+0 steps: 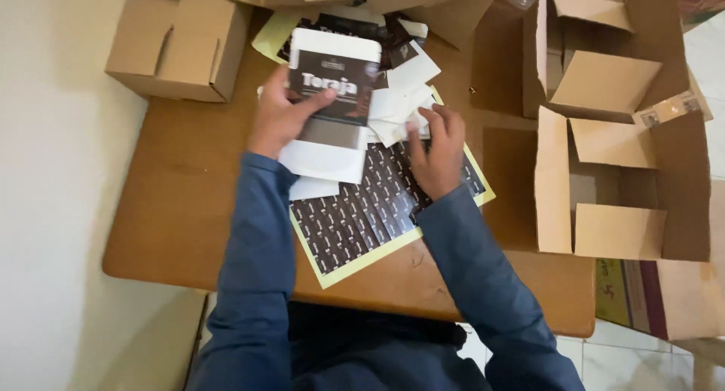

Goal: Peeling labels from a sheet and applying them to coffee bags before placing them into a cardboard box.

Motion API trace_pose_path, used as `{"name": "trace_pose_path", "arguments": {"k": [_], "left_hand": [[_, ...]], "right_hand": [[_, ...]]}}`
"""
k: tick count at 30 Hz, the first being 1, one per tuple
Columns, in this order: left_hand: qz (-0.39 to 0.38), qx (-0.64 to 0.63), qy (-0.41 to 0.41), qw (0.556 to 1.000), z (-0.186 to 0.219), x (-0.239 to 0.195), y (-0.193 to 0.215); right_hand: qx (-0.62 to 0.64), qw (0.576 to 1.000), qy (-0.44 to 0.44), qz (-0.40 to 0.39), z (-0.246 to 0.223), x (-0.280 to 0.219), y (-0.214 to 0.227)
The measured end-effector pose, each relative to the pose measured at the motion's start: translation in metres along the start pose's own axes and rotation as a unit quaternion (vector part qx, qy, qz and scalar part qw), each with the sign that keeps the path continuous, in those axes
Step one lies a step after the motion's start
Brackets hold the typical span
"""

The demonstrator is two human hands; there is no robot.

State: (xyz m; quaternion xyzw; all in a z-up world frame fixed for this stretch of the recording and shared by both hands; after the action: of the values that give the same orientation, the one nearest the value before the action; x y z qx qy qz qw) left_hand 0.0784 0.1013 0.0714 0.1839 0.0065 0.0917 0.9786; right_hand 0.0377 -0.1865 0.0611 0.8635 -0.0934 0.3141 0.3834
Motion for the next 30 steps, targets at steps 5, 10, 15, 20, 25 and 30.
{"name": "trace_pose_path", "arguments": {"k": [5,10,15,20,25,30], "left_hand": [[-0.039,-0.015,0.026,0.999,0.007,-0.015,-0.064],[-0.078,-0.108,-0.022,0.991,0.004,-0.03,-0.102],[-0.097,-0.188,-0.073,0.975,0.023,-0.038,-0.104],[-0.11,-0.273,-0.079,0.952,0.045,-0.054,-0.106],[-0.068,-0.257,-0.022,0.964,0.04,-0.055,-0.106],[-0.101,-0.252,-0.049,0.961,0.033,-0.055,-0.122]], "right_hand": [[0.126,0.986,-0.093,0.052,0.004,-0.003,0.028],[0.367,0.867,-0.336,0.028,0.048,-0.021,0.004],[0.491,0.779,-0.387,0.043,0.031,-0.012,0.006],[0.499,0.778,-0.381,0.024,0.028,-0.015,-0.001],[0.501,0.774,-0.388,-0.006,0.025,-0.012,-0.001],[0.47,0.78,-0.413,-0.018,0.029,-0.014,0.002]]}}
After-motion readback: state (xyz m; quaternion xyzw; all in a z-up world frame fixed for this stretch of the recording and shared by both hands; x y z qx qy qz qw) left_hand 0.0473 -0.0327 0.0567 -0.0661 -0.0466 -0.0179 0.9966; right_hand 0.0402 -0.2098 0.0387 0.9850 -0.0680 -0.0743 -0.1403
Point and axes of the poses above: each hand's wrist, its own x-axis towards the middle knuckle, its own y-axis out of the back of the hand, z = x × y, the point moved 9 cm from there along x, towards the middle knuckle, and after that the axes turned 1 degree about -y, right-handed, at the moved point
